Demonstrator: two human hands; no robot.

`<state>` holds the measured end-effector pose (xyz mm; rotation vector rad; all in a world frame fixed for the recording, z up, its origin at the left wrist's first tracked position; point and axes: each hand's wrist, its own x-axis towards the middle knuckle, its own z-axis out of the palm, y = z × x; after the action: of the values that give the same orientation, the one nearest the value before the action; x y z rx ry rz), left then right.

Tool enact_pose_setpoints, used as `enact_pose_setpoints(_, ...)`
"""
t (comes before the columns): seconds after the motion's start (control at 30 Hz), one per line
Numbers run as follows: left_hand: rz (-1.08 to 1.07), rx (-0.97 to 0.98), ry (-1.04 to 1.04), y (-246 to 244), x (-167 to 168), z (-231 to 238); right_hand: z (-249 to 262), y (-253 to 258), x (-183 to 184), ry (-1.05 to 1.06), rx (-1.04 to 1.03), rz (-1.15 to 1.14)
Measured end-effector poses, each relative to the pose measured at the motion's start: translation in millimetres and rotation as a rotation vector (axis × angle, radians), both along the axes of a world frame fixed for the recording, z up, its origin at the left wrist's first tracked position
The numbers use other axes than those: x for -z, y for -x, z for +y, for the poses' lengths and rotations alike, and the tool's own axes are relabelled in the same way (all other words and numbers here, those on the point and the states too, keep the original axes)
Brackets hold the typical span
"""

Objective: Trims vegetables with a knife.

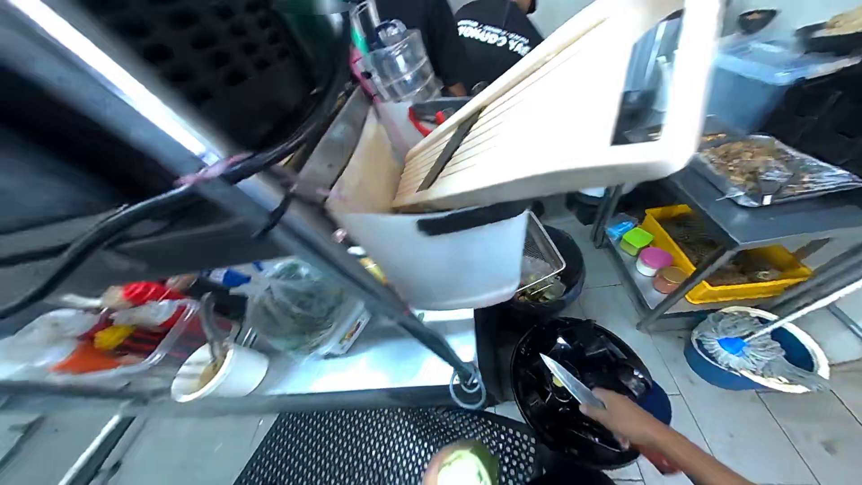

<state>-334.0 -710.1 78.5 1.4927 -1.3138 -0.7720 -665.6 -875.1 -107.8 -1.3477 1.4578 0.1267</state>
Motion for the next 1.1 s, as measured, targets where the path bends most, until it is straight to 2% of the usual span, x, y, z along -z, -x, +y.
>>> enact_pose_setpoints(0.07,-0.036,0.072,0.026,-8.0,4.9,-0.4,44.5,-14.9,-33.4,0.101,-0.003,-0.143)
enact_pose_setpoints(0.13,-0.119,0.115,0.019,-11.8,7.0,-1.4,75.5,-39.6,-88.2,0.239,0.015,-0.310)
enact_pose_setpoints(0.2,-0.191,0.143,0.025,-12.4,8.7,1.0,95.8,-67.0,-141.3,0.493,-0.037,-0.463)
enact_pose_setpoints(0.27,-0.235,0.164,0.060,-10.2,11.1,6.4,104.6,-91.7,-179.6,0.748,-0.163,-0.513)
enact_pose_setpoints(0.33,-0.272,0.173,0.094,-5.5,13.1,16.4,112.8,-106.1,-200.3,0.874,-0.285,-0.479)
enact_pose_setpoints(0.43,-0.300,0.186,0.072,-5.7,8.6,31.0,122.4,-116.5,-210.3,0.872,-0.406,-0.379)
enact_pose_setpoints(0.57,-0.330,0.213,0.057,-14.7,15.3,42.6,131.2,-126.3,-206.9,0.790,-0.454,-0.328)
enact_pose_setpoints(0.8,-0.194,0.273,-0.025,-22.1,15.1,55.7,136.7,-141.3,-215.1,0.645,-0.576,-0.265)
enact_pose_setpoints(1.1,-0.155,0.238,-0.013,-23.8,14.8,67.4,134.2,-150.8,-207.1,0.565,-0.665,-0.247)
